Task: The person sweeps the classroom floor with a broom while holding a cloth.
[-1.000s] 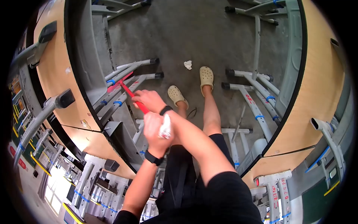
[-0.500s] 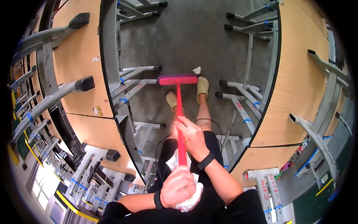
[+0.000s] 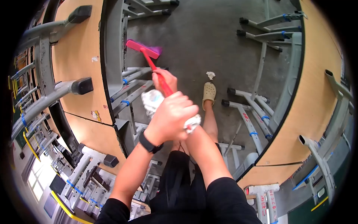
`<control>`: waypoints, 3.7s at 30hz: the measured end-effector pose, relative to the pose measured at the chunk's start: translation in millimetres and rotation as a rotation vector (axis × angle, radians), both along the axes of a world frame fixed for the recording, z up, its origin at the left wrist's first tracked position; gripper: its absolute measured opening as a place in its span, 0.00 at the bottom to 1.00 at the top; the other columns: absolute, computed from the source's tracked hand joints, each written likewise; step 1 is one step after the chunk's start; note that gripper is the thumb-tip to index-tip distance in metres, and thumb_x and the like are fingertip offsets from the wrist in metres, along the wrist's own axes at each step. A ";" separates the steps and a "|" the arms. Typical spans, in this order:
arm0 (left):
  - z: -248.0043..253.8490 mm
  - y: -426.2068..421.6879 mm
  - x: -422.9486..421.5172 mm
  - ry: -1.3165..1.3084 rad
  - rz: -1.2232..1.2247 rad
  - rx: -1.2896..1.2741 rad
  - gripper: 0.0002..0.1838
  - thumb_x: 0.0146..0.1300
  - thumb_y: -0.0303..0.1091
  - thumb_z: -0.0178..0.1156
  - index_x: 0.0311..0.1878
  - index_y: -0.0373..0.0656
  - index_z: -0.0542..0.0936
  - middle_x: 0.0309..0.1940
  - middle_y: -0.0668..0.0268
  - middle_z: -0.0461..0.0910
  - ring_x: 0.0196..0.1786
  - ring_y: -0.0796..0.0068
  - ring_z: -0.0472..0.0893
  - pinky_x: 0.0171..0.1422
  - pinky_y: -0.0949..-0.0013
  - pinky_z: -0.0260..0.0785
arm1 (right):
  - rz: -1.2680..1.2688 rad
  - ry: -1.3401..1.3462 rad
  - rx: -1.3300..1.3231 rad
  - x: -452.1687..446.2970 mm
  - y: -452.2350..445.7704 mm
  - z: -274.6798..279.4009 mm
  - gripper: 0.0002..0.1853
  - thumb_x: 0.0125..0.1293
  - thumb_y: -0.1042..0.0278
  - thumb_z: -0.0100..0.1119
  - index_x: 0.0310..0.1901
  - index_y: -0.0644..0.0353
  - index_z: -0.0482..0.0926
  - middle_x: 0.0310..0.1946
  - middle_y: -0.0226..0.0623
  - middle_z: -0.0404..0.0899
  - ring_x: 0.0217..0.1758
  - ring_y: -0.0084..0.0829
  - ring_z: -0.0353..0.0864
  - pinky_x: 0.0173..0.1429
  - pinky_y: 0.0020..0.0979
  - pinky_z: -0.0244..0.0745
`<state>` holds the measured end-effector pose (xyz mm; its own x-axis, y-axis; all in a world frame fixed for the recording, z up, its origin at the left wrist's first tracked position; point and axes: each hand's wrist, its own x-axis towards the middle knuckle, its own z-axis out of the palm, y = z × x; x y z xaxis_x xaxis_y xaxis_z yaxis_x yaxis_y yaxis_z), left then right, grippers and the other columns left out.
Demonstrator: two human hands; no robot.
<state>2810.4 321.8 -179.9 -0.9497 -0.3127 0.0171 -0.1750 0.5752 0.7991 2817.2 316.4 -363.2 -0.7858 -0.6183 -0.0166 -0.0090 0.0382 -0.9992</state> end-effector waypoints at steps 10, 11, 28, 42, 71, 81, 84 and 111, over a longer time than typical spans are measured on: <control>-25.0 38.7 -80.8 -0.191 -0.378 0.045 0.06 0.35 0.35 0.64 0.18 0.44 0.82 0.18 0.58 0.82 0.28 0.56 0.85 0.33 0.57 0.76 | -0.136 -0.680 0.007 -40.8 28.2 -4.6 0.19 0.78 0.59 0.56 0.55 0.70 0.81 0.55 0.47 0.81 0.55 0.34 0.84 0.51 0.35 0.89; -34.8 39.7 -86.2 -0.242 -0.411 0.055 0.06 0.35 0.34 0.64 0.19 0.43 0.83 0.19 0.57 0.82 0.29 0.55 0.86 0.33 0.57 0.76 | -0.213 -0.753 -0.007 -41.1 25.3 -12.8 0.20 0.79 0.58 0.55 0.54 0.70 0.81 0.52 0.45 0.82 0.53 0.33 0.84 0.52 0.36 0.88; -64.1 28.7 -125.5 0.023 -0.107 0.138 0.07 0.31 0.34 0.64 0.16 0.46 0.76 0.13 0.60 0.75 0.21 0.53 0.79 0.25 0.56 0.69 | 0.027 -0.296 0.258 -103.7 46.0 -3.1 0.11 0.72 0.65 0.63 0.49 0.60 0.87 0.28 0.33 0.85 0.29 0.19 0.82 0.36 0.24 0.74; -32.4 29.8 -71.9 0.012 -0.189 0.073 0.10 0.31 0.36 0.66 0.17 0.46 0.74 0.13 0.64 0.74 0.22 0.58 0.80 0.29 0.56 0.70 | -0.091 -0.255 0.035 -49.6 26.7 10.2 0.09 0.70 0.71 0.65 0.46 0.67 0.86 0.43 0.46 0.88 0.37 0.28 0.85 0.43 0.29 0.79; 65.9 179.9 65.3 -0.041 -1.052 0.244 0.10 0.39 0.38 0.64 0.19 0.40 0.82 0.19 0.52 0.81 0.26 0.47 0.83 0.32 0.52 0.74 | 0.213 0.114 0.453 16.3 297.0 72.2 0.15 0.62 0.77 0.64 0.51 0.56 0.84 0.63 0.41 0.79 0.72 0.45 0.73 0.71 0.39 0.71; 74.6 219.0 100.0 0.028 -0.607 -0.094 0.16 0.37 0.31 0.69 0.34 0.44 0.79 0.37 0.63 0.78 0.53 0.61 0.77 0.68 0.47 0.64 | -0.575 0.068 0.167 24.7 262.1 63.2 0.09 0.71 0.73 0.64 0.49 0.66 0.83 0.59 0.49 0.82 0.64 0.43 0.81 0.67 0.35 0.74; 33.9 247.0 98.1 -0.013 -0.504 -0.129 0.20 0.44 0.24 0.67 0.45 0.43 0.78 0.45 0.61 0.78 0.65 0.57 0.74 0.74 0.35 0.57 | -0.698 -0.028 0.122 1.0 280.2 17.5 0.12 0.73 0.71 0.62 0.53 0.66 0.82 0.61 0.49 0.80 0.63 0.41 0.81 0.66 0.35 0.74; 79.7 323.4 244.4 -0.089 -0.470 0.153 0.18 0.45 0.17 0.65 0.42 0.42 0.82 0.41 0.60 0.82 0.58 0.56 0.81 0.80 0.39 0.56 | 0.356 0.225 0.655 154.8 413.3 82.9 0.22 0.67 0.45 0.63 0.54 0.51 0.83 0.66 0.36 0.78 0.48 0.44 0.87 0.49 0.45 0.83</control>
